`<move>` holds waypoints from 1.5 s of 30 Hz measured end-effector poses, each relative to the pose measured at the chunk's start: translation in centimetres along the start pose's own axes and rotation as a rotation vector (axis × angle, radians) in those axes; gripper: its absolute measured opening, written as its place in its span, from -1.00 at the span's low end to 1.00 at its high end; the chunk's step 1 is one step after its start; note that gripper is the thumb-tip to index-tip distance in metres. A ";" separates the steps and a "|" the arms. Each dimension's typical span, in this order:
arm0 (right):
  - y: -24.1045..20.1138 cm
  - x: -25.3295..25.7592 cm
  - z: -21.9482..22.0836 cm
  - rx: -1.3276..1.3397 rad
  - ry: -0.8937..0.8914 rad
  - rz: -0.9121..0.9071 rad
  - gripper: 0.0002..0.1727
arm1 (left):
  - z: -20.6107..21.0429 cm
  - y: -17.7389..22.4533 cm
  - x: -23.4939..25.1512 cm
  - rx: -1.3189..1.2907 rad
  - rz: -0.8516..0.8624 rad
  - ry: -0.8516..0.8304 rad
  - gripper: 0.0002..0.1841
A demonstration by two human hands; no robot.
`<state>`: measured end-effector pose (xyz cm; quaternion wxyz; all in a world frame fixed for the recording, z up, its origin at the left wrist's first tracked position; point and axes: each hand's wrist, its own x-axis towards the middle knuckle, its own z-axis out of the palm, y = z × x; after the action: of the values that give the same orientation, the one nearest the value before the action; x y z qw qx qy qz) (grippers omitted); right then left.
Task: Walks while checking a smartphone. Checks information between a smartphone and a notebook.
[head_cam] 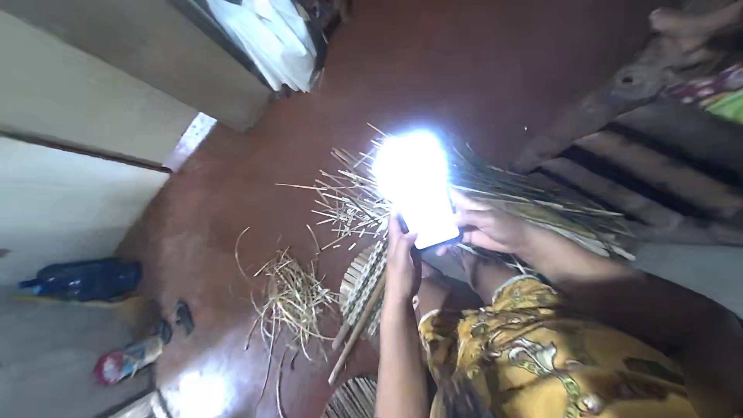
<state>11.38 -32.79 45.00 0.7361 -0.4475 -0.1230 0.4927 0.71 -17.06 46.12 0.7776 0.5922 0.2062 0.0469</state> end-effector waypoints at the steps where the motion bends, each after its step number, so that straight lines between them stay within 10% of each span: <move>1: -1.6 -0.7 1.4 -0.028 -0.051 -0.031 -0.22 | 0.3 1.9 -1.1 -0.042 0.029 0.000 -0.24; 10: -3.5 -3.0 11.8 -0.209 -0.185 -0.104 0.06 | -1.6 8.3 -10.4 -0.173 0.240 0.035 -0.19; 23: 2.6 2.2 27.9 -0.252 -0.349 -0.046 0.07 | -17.0 12.5 -19.5 -0.128 0.299 0.188 -0.21; 45: 1.2 14.1 31.3 -0.335 -0.369 -0.037 0.00 | -22.8 15.0 -12.5 -0.103 0.345 0.384 -0.12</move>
<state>-2.00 -3.98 58.24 0.6257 -0.4634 -0.3432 0.5254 -16.66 4.00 58.66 0.7337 0.5584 0.2433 0.3010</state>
